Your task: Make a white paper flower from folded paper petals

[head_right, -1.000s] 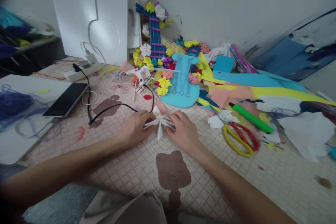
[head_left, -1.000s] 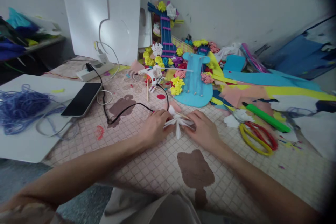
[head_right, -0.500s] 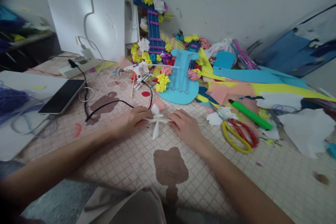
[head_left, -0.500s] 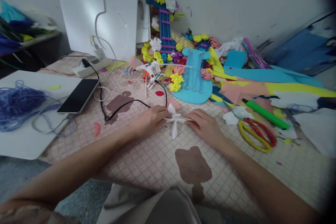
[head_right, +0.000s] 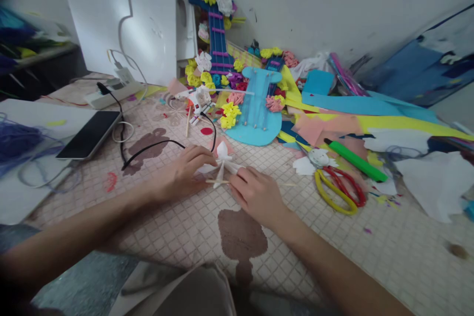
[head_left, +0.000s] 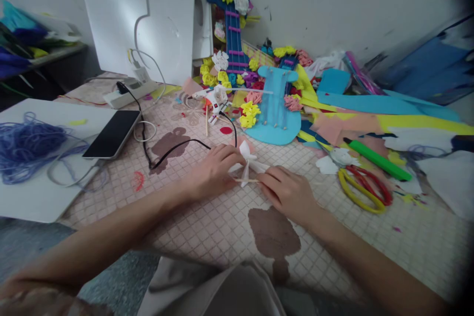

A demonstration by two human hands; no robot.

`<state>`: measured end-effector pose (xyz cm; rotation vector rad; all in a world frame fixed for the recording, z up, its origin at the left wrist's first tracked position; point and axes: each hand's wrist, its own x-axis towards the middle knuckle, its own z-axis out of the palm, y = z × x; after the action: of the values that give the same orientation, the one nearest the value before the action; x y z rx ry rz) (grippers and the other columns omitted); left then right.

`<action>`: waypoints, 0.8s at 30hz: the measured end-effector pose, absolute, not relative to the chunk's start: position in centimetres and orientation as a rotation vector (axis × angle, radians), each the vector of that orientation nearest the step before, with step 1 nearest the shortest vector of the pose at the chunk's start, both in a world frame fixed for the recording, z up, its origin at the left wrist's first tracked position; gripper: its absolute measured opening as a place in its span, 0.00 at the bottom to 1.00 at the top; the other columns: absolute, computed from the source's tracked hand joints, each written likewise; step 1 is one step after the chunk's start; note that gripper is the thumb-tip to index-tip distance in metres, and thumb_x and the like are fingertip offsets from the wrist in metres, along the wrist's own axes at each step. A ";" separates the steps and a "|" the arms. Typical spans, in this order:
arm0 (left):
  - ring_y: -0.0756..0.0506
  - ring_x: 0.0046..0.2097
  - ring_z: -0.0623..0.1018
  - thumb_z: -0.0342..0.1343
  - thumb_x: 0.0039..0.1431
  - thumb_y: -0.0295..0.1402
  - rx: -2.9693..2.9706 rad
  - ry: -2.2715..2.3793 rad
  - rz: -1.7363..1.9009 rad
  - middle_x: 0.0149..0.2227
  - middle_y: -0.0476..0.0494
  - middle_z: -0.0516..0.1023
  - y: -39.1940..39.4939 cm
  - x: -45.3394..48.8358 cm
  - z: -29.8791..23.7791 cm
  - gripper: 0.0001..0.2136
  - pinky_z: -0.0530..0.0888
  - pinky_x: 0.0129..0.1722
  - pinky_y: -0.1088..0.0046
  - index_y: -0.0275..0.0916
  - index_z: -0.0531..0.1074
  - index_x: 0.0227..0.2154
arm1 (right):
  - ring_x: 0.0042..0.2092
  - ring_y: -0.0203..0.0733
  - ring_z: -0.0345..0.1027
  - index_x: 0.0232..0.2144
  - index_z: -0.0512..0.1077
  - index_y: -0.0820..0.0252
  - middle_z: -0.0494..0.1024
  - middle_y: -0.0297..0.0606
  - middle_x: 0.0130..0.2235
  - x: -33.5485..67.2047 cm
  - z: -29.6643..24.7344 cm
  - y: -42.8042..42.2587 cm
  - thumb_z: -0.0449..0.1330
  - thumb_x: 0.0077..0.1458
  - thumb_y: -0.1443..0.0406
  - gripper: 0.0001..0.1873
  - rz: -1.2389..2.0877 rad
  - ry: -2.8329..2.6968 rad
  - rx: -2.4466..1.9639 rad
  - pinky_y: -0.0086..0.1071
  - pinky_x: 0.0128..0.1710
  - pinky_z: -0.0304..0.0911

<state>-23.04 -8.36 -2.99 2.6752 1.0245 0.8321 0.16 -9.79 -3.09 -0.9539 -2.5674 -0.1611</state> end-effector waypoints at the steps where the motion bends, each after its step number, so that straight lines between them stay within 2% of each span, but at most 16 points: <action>1: 0.43 0.48 0.68 0.58 0.53 0.29 2.690 1.018 0.798 0.45 0.42 0.70 -8.5 -23.0 -3.0 0.14 0.67 0.48 0.64 0.38 0.66 0.43 | 0.36 0.38 0.67 0.36 0.71 0.60 0.74 0.37 0.32 0.1 -3.2 -9.9 0.51 0.60 0.67 0.09 -0.160 -2.573 -0.951 0.31 0.32 0.58; 4: 0.44 0.48 0.68 0.57 0.54 0.28 2.757 0.974 0.710 0.44 0.43 0.71 -8.6 -23.1 -2.9 0.12 0.65 0.47 0.65 0.39 0.67 0.42 | 0.34 0.36 0.67 0.36 0.71 0.60 0.74 0.35 0.30 0.1 -3.4 -10.0 0.50 0.60 0.69 0.09 -0.159 -2.581 -0.966 0.30 0.31 0.57; 14: 0.45 0.49 0.68 0.52 0.60 0.29 3.023 0.837 0.615 0.45 0.45 0.73 -8.6 -23.3 -2.7 0.08 0.61 0.50 0.63 0.39 0.66 0.43 | 0.32 0.36 0.67 0.35 0.72 0.58 0.74 0.34 0.31 0.0 -3.9 -10.4 0.50 0.61 0.66 0.10 -0.175 -2.616 -1.068 0.31 0.28 0.54; 24: 0.46 0.46 0.68 0.48 0.63 0.31 3.011 0.841 0.616 0.42 0.46 0.74 -8.4 -23.1 -3.1 0.06 0.59 0.50 0.64 0.41 0.69 0.38 | 0.30 0.35 0.66 0.37 0.73 0.58 0.74 0.35 0.32 -0.1 -4.0 -10.4 0.50 0.61 0.65 0.11 -0.190 -2.631 -1.089 0.31 0.27 0.53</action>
<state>-23.10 -8.44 -3.06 3.0115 0.8407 0.6161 -0.08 -10.41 -3.97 -1.0888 -2.6311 -0.1904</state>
